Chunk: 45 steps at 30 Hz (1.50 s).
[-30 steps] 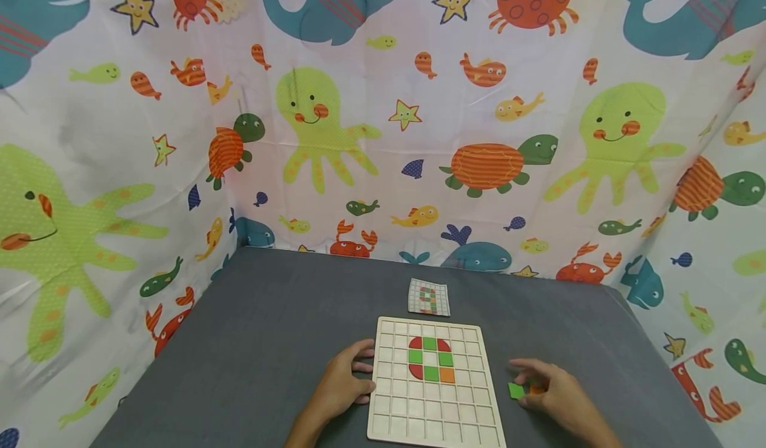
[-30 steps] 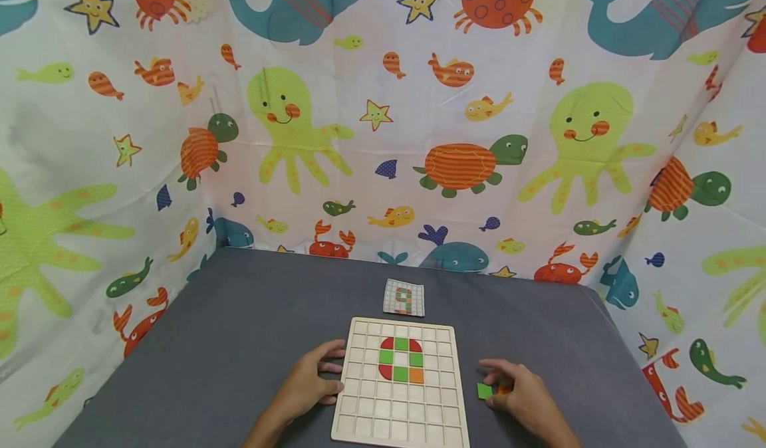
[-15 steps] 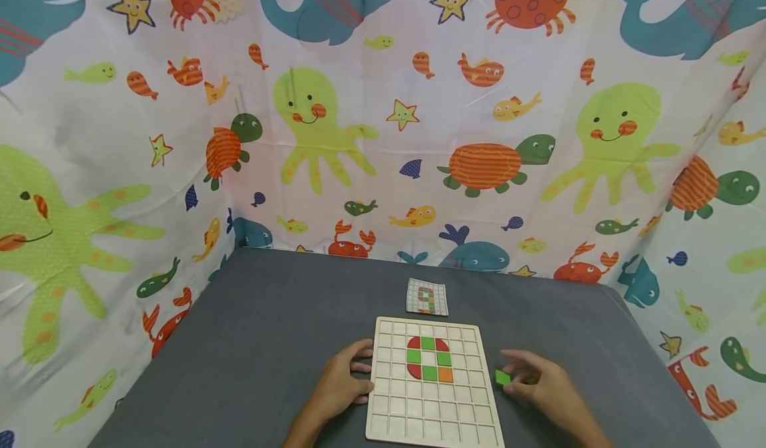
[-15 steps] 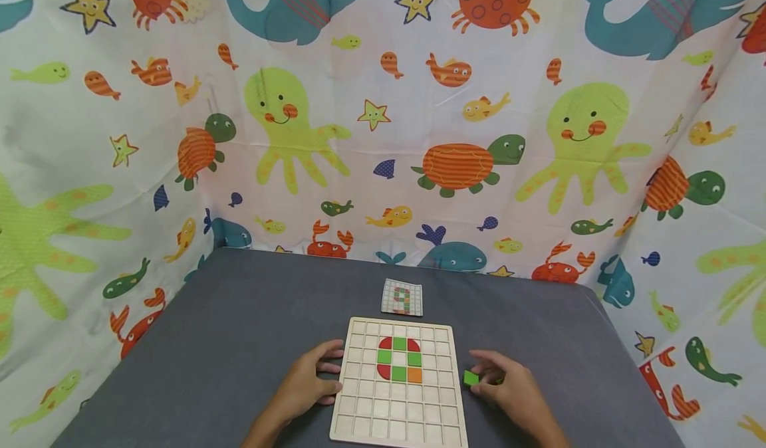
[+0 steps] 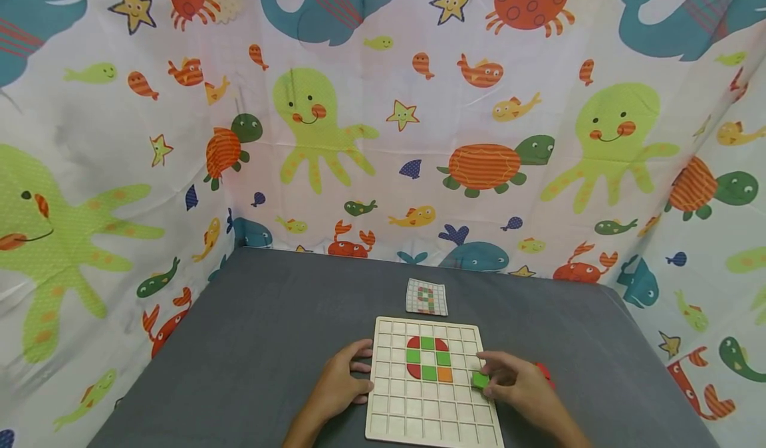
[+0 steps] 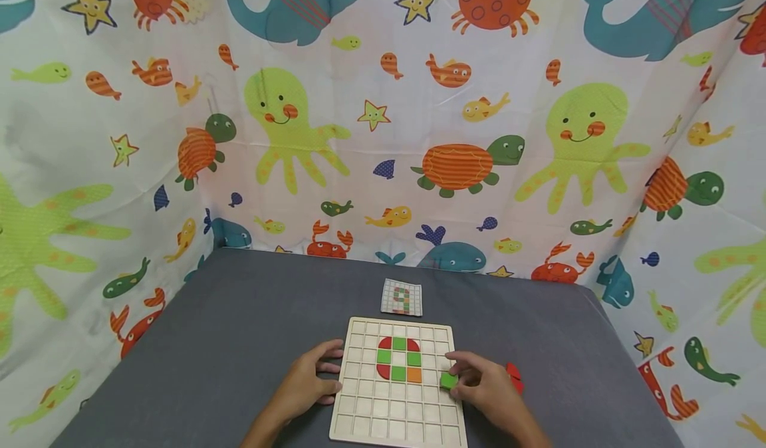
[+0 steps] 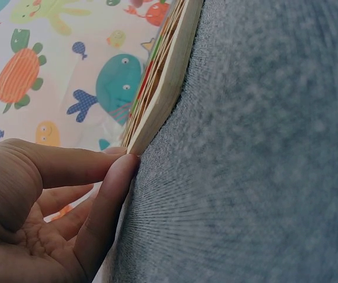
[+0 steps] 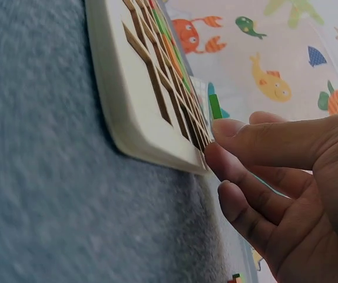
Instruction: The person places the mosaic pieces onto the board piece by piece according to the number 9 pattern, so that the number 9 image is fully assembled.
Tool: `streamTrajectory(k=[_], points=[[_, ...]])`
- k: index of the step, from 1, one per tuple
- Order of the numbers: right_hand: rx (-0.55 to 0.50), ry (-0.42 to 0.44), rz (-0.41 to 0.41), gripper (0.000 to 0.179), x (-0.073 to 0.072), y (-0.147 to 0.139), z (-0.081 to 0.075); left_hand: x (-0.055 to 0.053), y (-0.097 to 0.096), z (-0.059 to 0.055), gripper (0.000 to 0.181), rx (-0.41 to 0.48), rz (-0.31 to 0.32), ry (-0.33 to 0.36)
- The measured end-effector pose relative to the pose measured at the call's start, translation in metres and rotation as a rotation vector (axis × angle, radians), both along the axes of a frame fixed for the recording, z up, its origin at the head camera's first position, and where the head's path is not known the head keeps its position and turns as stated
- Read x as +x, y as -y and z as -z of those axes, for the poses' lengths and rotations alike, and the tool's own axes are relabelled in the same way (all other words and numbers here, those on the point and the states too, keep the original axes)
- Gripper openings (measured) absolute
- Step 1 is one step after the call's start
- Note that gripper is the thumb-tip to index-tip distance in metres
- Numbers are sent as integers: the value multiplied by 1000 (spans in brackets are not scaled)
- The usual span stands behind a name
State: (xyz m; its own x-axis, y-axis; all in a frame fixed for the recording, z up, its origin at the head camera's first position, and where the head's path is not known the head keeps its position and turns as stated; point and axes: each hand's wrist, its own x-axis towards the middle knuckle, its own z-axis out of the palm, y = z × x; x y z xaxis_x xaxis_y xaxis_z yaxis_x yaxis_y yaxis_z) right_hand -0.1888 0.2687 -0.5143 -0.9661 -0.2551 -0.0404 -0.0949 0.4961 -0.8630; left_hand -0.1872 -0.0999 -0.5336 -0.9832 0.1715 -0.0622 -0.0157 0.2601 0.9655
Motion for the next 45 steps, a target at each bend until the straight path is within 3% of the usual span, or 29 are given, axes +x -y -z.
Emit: streamTrajectory(k=[7, 20, 45], points=[[6, -16, 1, 58, 1, 12, -3, 0, -1, -1, 77, 0, 2, 3], [74, -61, -89, 57, -1, 30, -1, 0, 0, 0, 77, 7, 10, -2], [60, -23, -174, 57, -2, 42, 1, 0, 1, 1, 77, 11, 12, 3]])
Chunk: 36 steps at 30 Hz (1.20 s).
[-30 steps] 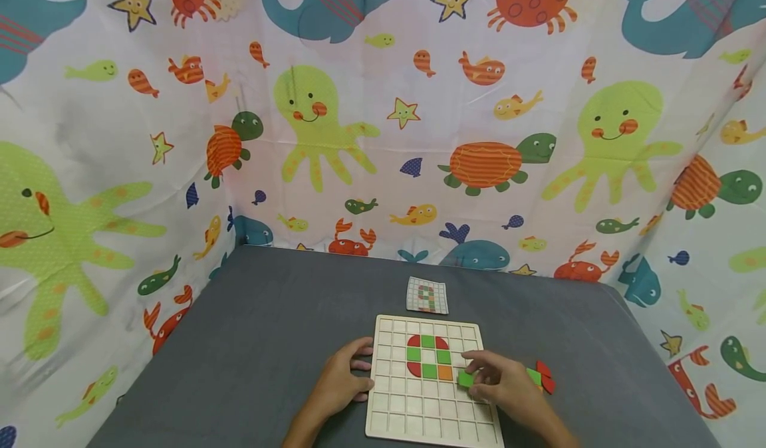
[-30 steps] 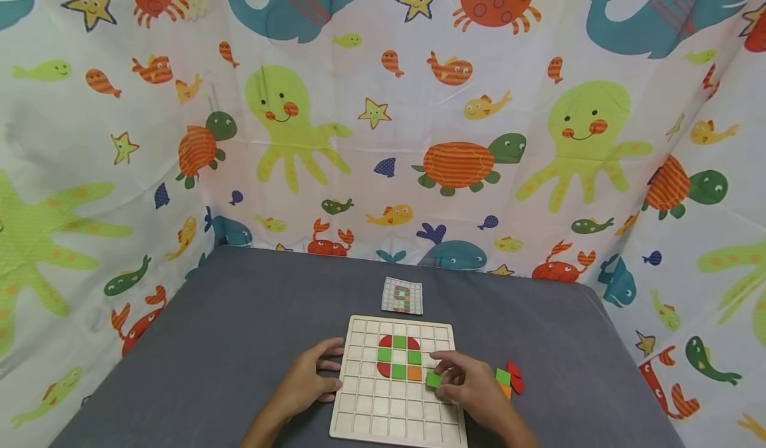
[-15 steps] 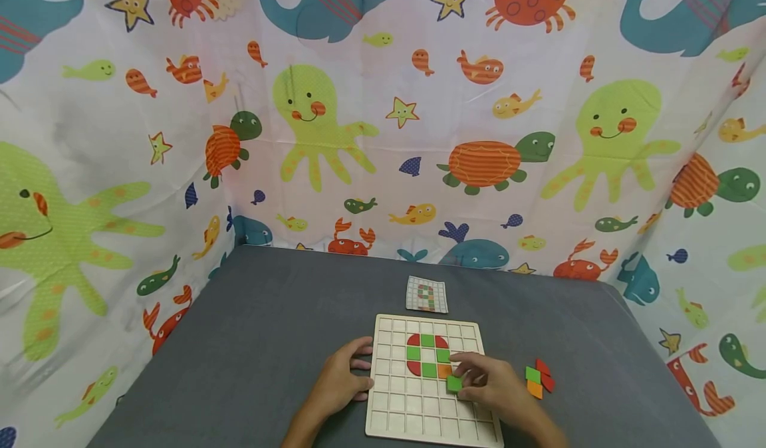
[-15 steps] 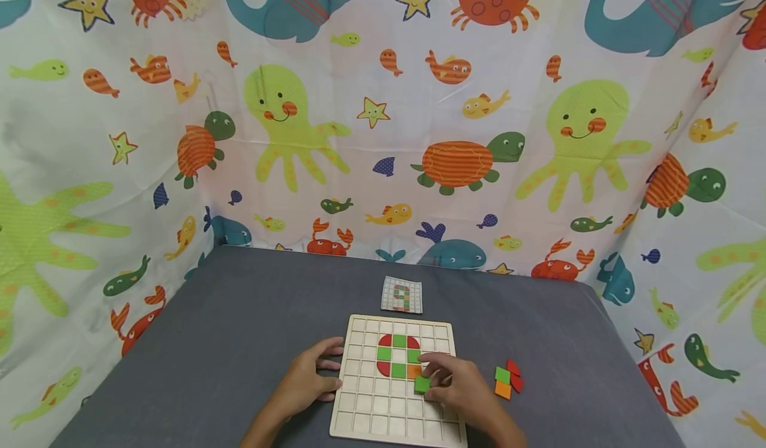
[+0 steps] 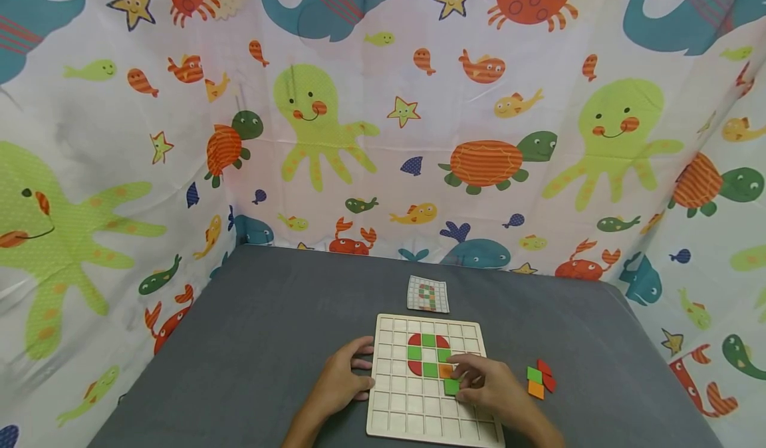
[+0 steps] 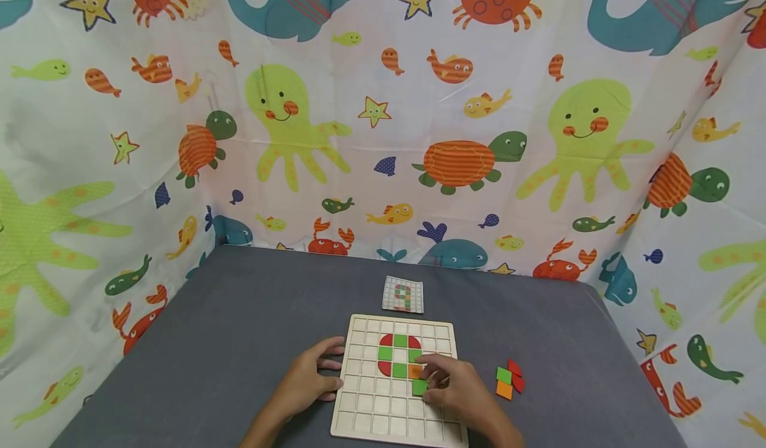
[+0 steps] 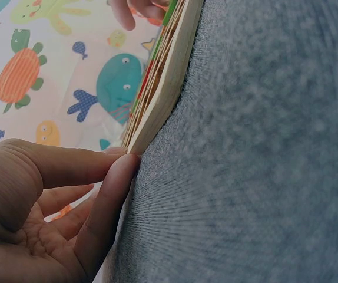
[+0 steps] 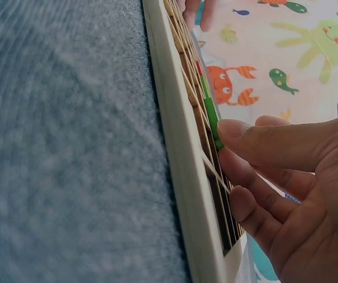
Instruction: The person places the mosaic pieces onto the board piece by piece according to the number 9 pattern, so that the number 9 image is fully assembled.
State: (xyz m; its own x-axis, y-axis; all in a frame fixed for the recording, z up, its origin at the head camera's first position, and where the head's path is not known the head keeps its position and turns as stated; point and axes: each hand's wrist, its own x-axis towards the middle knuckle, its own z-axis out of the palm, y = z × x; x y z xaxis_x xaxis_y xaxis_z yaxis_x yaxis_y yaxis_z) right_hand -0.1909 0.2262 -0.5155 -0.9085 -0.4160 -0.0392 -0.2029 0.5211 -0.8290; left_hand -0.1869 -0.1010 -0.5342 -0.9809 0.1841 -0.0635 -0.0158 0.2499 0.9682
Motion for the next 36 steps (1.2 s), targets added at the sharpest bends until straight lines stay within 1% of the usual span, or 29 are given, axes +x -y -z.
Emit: streamTrajectory(k=[4, 13, 20, 27, 32, 36], points=[[-18, 6, -1, 56, 0, 0, 1, 0, 0, 0, 77, 3, 2, -2], [-19, 10, 17, 54, 0, 2, 0, 1, -1, -2, 76, 4, 0, -4], [-21, 0, 66, 55, 0, -2, 1, 1, -1, -2, 76, 4, -3, -3], [-32, -44, 155, 52, 1, -15, 2, 1, -1, -1, 76, 1, 4, -3], [-20, -65, 255, 52, 2, -28, -1, 0, 0, -1, 76, 1, 8, -7], [11, -78, 343, 52, 3, -40, -4, 1, 0, -1, 76, 1, 8, -9]])
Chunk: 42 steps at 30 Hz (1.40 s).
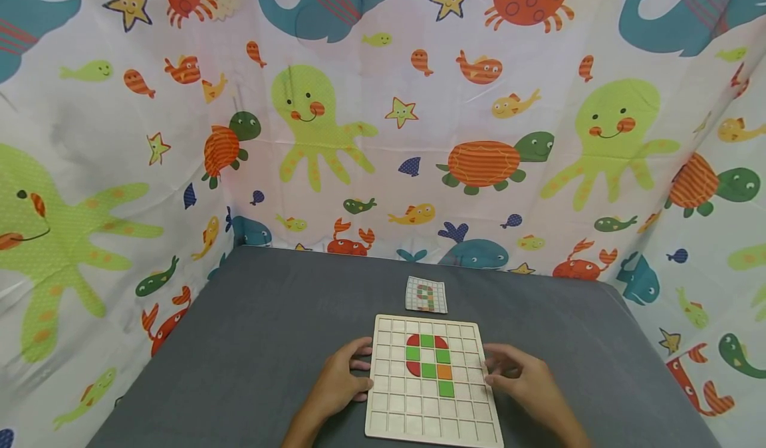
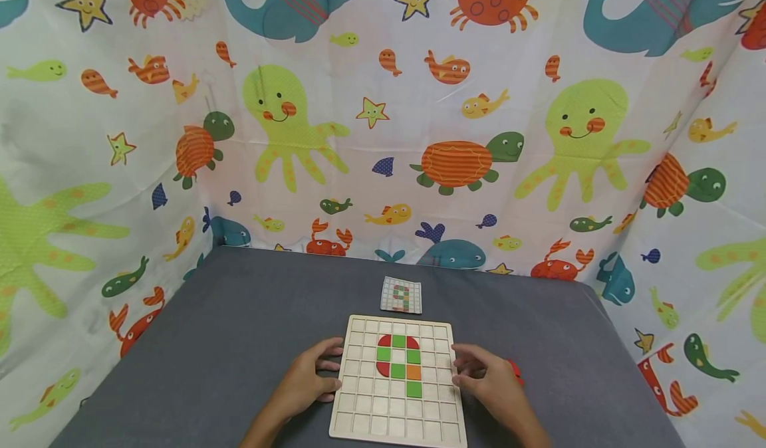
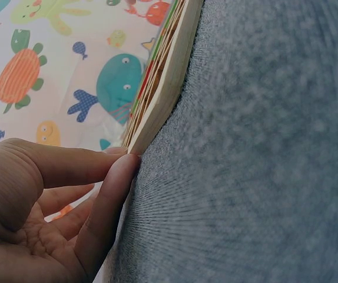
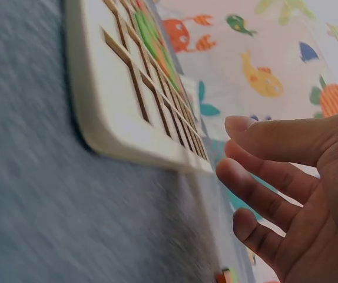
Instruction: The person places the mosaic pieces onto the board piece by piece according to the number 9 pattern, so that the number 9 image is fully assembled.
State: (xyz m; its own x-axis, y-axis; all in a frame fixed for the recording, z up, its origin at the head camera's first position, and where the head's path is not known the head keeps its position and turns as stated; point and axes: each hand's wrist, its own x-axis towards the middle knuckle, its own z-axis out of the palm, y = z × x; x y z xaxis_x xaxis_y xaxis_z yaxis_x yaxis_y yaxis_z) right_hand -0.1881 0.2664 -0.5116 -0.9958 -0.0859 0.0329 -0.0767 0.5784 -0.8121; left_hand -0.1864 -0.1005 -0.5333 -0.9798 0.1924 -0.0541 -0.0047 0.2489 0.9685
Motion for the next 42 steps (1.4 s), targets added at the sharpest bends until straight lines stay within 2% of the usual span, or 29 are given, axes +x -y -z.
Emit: streamTrajectory(k=[7, 14, 24, 34, 42], points=[[40, -25, 66, 52, 1, -24, -2, 0, 0, 1, 76, -9, 0, 3], [74, 56, 119, 58, -1, -41, 0, -1, -1, 1, 76, -11, -7, 7], [104, 61, 150, 61, -1, -60, 4, -1, -1, 2, 76, -7, -16, 16], [137, 92, 186, 58, 0, -67, 3, -1, 0, 1, 77, -8, -23, 22], [107, 108, 207, 58, 0, -64, 3, -2, -1, 0, 77, -16, -29, 27]])
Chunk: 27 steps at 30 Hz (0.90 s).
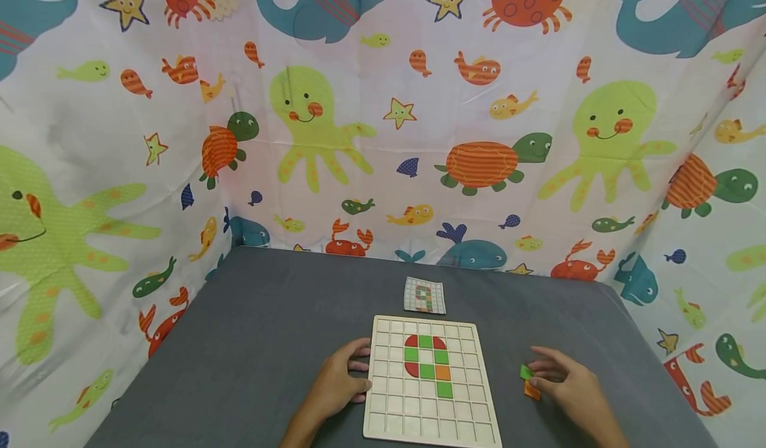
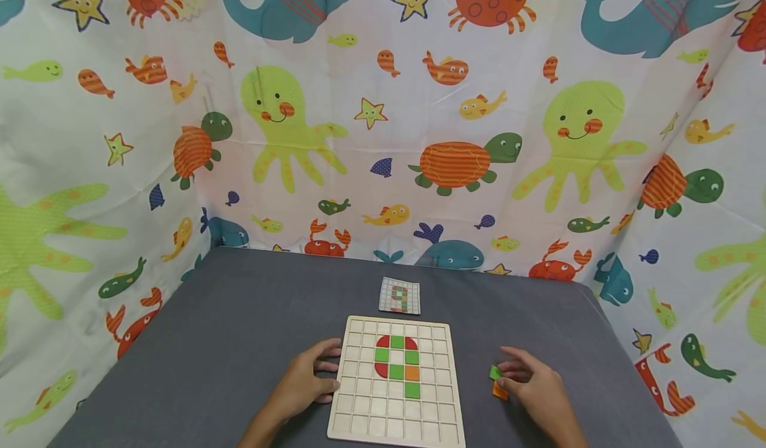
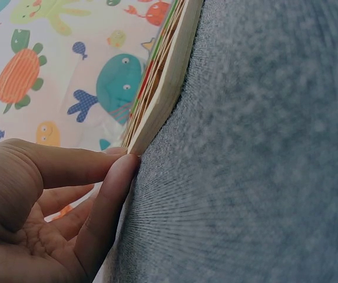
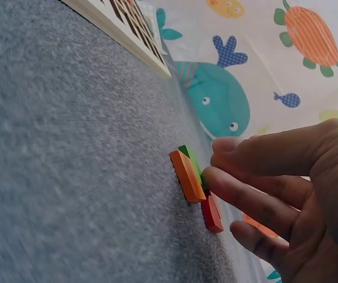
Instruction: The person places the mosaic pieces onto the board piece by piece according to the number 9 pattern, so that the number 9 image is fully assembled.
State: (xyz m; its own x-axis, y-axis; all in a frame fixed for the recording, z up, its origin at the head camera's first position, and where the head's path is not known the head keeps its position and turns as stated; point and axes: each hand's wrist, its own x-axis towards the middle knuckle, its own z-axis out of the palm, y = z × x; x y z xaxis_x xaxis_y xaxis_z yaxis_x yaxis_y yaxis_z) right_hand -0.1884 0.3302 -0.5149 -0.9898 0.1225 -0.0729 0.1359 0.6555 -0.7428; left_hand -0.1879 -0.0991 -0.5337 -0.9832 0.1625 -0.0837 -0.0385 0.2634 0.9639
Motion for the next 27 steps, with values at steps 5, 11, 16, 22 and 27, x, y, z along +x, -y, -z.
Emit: streamTrajectory(k=[5, 11, 16, 22, 27], points=[[-10, 11, -23, 61, 0, 6, 1, 0, 0, 0, 77, -7, 0, 2], [69, -3, -28, 65, -2, 10, -1, 0, 0, 0, 77, -5, 4, -1], [178, -6, -47, 64, -6, 10, 0, 0, 1, -1, 78, -3, 6, 0], [206, -13, -73, 57, -10, 12, 5, 0, 1, -1, 77, 0, 5, -4], [217, -34, -98, 54, -10, 15, 5, 1, 0, -1, 77, -2, 7, -5]])
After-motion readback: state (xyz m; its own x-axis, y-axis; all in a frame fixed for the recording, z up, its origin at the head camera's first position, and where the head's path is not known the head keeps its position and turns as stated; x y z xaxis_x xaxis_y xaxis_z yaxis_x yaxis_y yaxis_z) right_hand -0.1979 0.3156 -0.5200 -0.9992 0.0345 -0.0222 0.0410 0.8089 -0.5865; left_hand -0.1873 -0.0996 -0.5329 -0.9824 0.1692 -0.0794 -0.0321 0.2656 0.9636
